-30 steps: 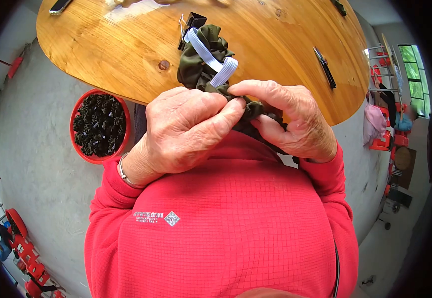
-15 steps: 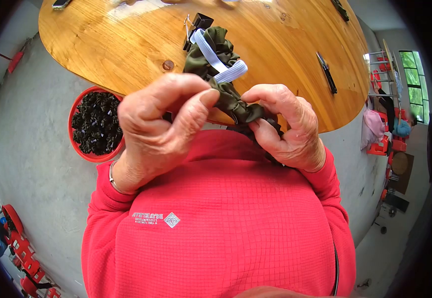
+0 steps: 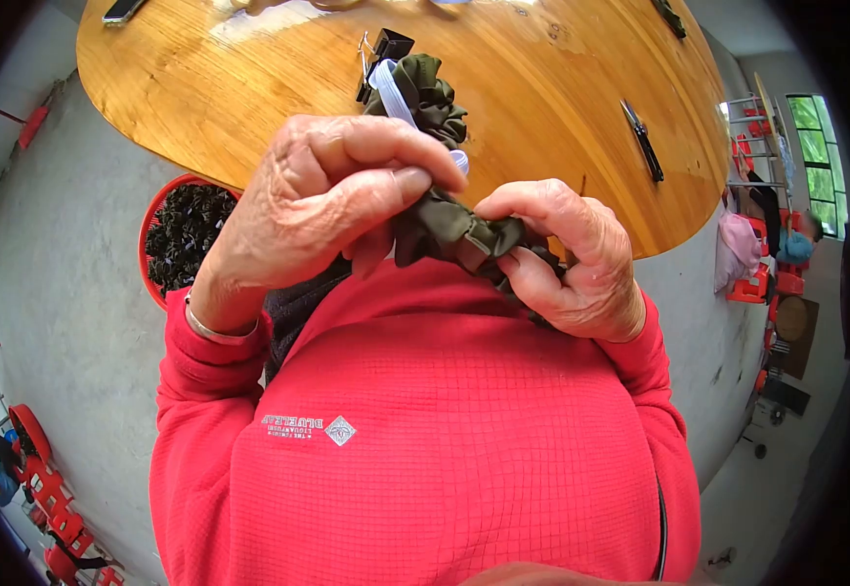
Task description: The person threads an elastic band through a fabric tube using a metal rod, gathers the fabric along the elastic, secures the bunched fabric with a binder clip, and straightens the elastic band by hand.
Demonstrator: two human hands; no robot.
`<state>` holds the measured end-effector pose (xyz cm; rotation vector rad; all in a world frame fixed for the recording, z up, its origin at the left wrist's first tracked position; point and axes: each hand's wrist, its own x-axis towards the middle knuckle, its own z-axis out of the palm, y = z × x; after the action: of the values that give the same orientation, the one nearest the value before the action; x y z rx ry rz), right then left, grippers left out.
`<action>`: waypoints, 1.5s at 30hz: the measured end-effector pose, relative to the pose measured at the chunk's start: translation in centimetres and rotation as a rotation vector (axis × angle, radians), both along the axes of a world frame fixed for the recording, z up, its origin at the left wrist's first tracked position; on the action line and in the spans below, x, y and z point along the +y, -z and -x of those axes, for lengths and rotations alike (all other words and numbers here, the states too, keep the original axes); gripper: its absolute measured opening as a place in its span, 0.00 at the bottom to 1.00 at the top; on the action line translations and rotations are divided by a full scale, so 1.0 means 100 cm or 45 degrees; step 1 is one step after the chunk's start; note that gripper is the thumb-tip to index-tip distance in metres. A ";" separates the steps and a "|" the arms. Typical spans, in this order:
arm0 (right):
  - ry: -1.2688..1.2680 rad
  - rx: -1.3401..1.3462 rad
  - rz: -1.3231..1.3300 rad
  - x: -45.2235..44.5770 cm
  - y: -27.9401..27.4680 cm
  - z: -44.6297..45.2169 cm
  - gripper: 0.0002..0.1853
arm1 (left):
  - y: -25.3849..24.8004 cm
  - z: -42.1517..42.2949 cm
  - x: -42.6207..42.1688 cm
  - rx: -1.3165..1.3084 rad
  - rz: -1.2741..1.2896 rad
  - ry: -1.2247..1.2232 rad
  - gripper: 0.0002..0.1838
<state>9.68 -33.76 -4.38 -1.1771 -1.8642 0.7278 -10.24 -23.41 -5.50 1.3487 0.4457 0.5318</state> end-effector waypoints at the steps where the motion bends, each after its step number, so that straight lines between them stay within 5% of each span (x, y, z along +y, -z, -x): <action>1: 0.002 0.008 0.009 0.000 0.000 0.000 0.19 | -0.001 0.001 0.001 0.043 0.015 0.033 0.09; 29: -0.071 -0.033 0.153 0.001 0.001 -0.004 0.18 | 0.010 0.002 -0.007 -0.028 0.102 -0.196 0.05; 35: -0.078 -0.094 0.138 0.002 0.001 -0.004 0.15 | 0.011 0.005 -0.001 0.067 -0.014 -0.027 0.06; 41: -0.055 -0.151 0.151 0.001 -0.005 -0.003 0.12 | 0.014 0.003 -0.012 -0.146 -0.231 -0.271 0.08; 45: -0.040 -0.128 0.128 0.001 -0.001 -0.002 0.12 | 0.013 0.006 -0.015 -0.119 -0.059 -0.203 0.09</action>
<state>9.92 -33.68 -4.30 -1.2716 -1.9523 0.8010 -10.86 -24.86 -6.84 1.3332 0.4688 0.7375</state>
